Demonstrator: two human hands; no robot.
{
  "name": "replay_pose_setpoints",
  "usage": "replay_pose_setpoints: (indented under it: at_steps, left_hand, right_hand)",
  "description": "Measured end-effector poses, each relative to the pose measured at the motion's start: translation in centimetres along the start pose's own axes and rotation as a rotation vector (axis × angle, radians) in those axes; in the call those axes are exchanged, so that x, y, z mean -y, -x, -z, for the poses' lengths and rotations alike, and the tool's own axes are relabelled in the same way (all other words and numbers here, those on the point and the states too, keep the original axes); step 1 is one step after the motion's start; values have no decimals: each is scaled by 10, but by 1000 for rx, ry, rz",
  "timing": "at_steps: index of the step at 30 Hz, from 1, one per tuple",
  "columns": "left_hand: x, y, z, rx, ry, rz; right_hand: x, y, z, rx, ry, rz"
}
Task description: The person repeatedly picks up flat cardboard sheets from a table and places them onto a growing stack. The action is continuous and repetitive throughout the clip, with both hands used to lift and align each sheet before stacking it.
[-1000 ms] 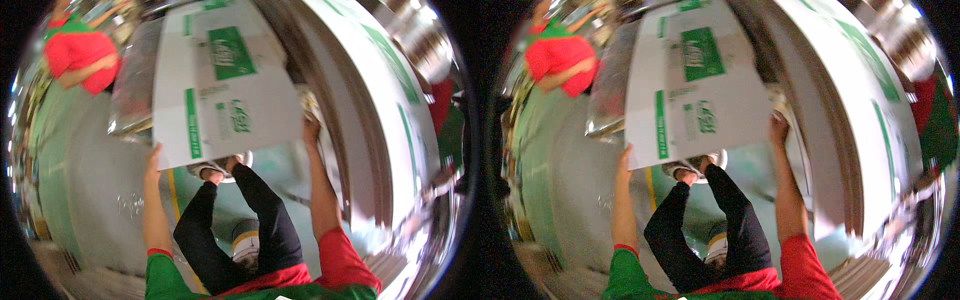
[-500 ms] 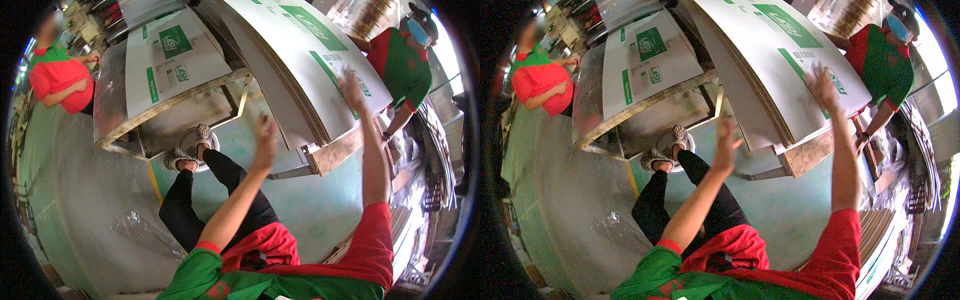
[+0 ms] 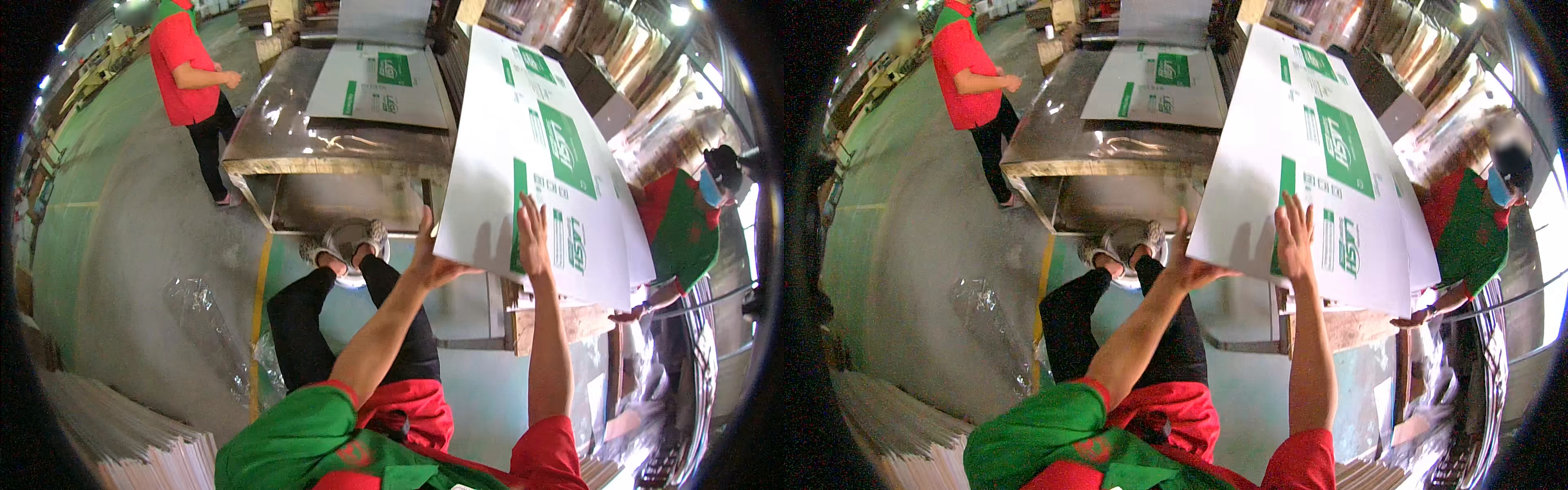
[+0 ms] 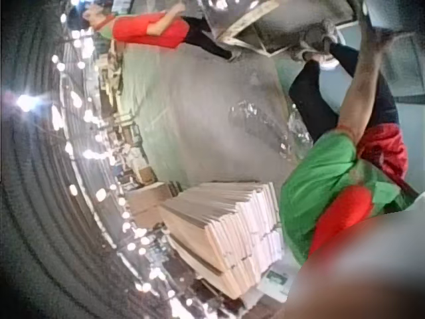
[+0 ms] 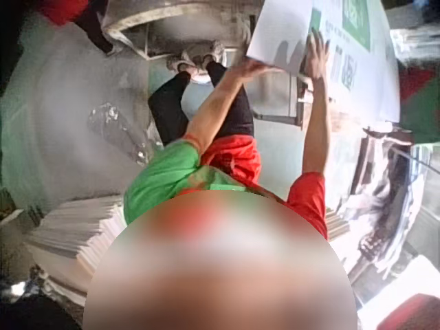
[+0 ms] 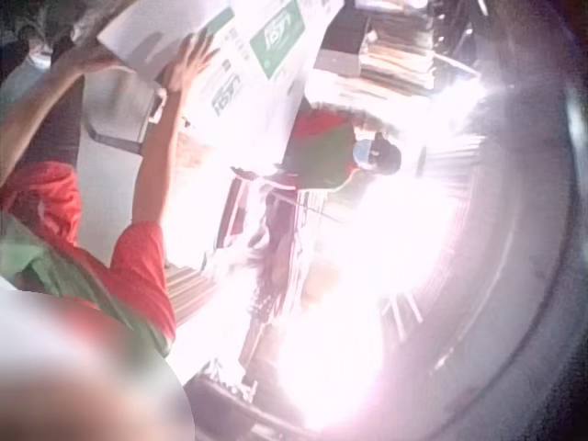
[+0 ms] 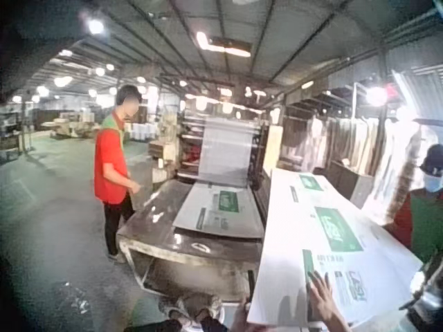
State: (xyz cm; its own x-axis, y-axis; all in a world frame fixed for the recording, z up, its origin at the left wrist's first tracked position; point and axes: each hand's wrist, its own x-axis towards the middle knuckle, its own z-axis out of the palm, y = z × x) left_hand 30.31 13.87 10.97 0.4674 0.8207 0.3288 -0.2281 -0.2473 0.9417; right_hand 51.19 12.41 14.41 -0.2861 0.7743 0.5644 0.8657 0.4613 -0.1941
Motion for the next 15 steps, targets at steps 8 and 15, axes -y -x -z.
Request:
replay_pose_setpoints:
  at_steps: [8,15]
  left_hand:
    - [-168,53,117,-71,386,352]
    - [-195,279,227,-491,-18,498]
  right_hand:
    - [22,119,185,-511,59,-1070]
    - [95,201,137,-146,-315,-1145]
